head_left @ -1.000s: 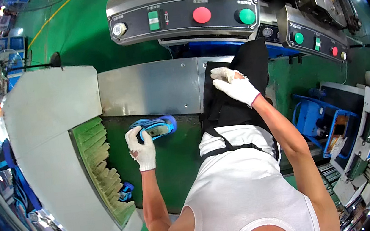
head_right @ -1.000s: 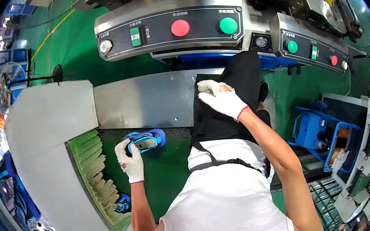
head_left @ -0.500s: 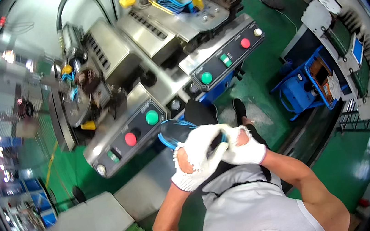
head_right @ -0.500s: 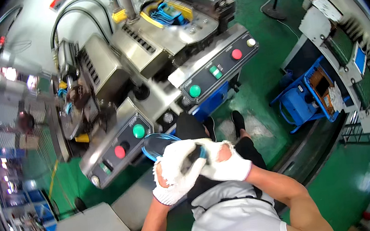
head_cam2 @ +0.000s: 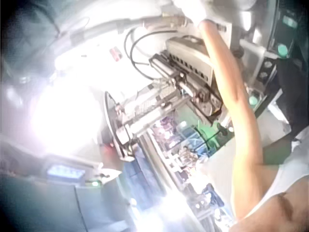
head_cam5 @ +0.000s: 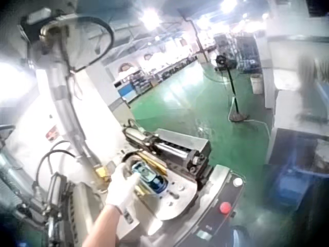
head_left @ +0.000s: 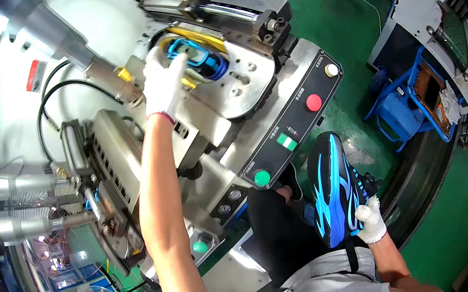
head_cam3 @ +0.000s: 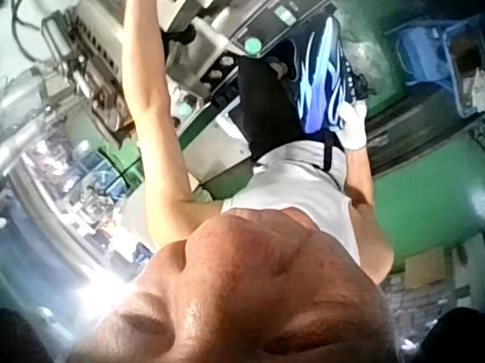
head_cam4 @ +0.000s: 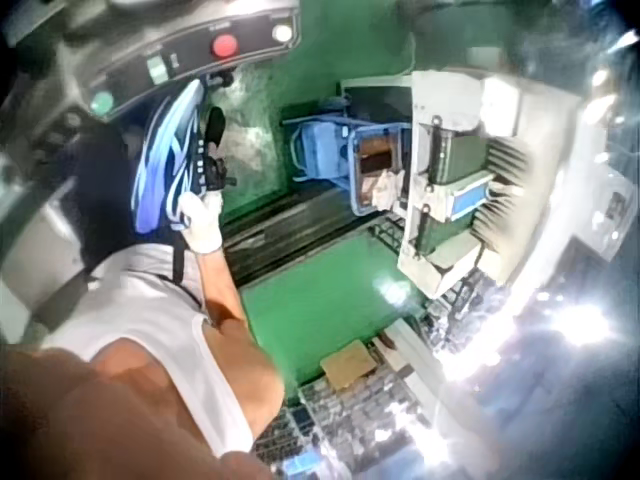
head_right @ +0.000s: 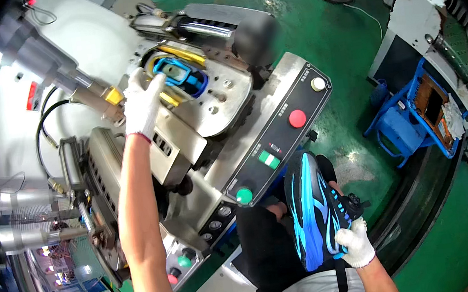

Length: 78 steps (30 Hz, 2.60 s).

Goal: The person repeatedly picks up blue and black sneakers from a conveyor belt and places them into a machine. They press a green button to activate the machine, then remove the sneakers and place them back onto the belt. This cycle is performed multiple times throughout the video.

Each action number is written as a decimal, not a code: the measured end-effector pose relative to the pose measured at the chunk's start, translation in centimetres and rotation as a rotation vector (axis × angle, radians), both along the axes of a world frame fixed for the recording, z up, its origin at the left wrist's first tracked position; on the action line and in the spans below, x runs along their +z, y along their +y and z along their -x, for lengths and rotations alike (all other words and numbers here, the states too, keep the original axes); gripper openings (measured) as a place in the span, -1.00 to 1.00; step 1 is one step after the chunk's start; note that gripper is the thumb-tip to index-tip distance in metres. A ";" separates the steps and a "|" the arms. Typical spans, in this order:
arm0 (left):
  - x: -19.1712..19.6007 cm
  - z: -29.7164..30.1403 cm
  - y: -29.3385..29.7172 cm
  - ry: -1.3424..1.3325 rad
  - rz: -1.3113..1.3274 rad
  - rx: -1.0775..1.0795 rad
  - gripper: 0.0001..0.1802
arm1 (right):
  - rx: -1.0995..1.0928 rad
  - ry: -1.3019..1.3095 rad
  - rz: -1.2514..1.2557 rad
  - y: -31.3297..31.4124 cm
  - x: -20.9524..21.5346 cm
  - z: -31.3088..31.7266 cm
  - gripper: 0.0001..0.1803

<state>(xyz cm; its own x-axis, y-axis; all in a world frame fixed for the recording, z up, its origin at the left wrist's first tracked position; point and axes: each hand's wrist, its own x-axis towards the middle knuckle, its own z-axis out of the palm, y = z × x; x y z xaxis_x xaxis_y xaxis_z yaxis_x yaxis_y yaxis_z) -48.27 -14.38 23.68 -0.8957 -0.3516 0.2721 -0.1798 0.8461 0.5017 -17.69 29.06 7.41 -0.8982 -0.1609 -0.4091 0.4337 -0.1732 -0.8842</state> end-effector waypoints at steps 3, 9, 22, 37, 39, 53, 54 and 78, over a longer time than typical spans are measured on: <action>-5.1 6.9 -3.8 0.062 0.009 0.031 -0.22 | -0.176 -0.372 0.286 0.0 0.2 2.1 -0.59; -8.6 10.6 -3.5 0.207 -0.040 0.091 -0.61 | -0.185 -0.383 0.329 3.6 -7.6 -1.6 -0.08; 4.7 -7.9 2.4 0.802 -0.209 -0.109 -0.61 | -0.332 -0.060 0.016 0.3 0.1 3.1 -0.45; -10.4 -44.6 7.5 -0.204 -0.664 -0.668 -0.49 | 0.488 0.774 -0.599 -28.6 20.1 38.9 -0.07; -13.3 -46.1 8.6 -0.226 -0.493 -0.741 -0.42 | 0.464 0.883 -0.993 -32.3 19.2 42.0 -0.19; -13.1 -45.2 5.5 -0.198 -0.799 -0.715 -0.34 | 0.694 0.970 -1.446 -41.2 10.3 45.1 -0.20; -13.2 -45.1 5.3 -0.203 -0.793 -0.740 -0.38 | 0.779 0.936 -1.435 -40.6 10.5 45.5 -0.16; -13.6 -47.8 10.6 -0.031 -0.835 -0.574 -0.73 | 0.680 1.418 -0.879 -17.7 0.3 8.0 -0.09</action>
<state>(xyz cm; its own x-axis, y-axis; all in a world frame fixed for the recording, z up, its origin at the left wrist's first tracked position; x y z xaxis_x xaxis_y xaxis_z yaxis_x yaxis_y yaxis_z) -0.50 -3.78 10.11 -0.9917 0.0672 0.1096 0.1206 0.1898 0.9744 -25.74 11.33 7.67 -0.4796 -0.7948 0.3717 -0.8683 0.3688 -0.3318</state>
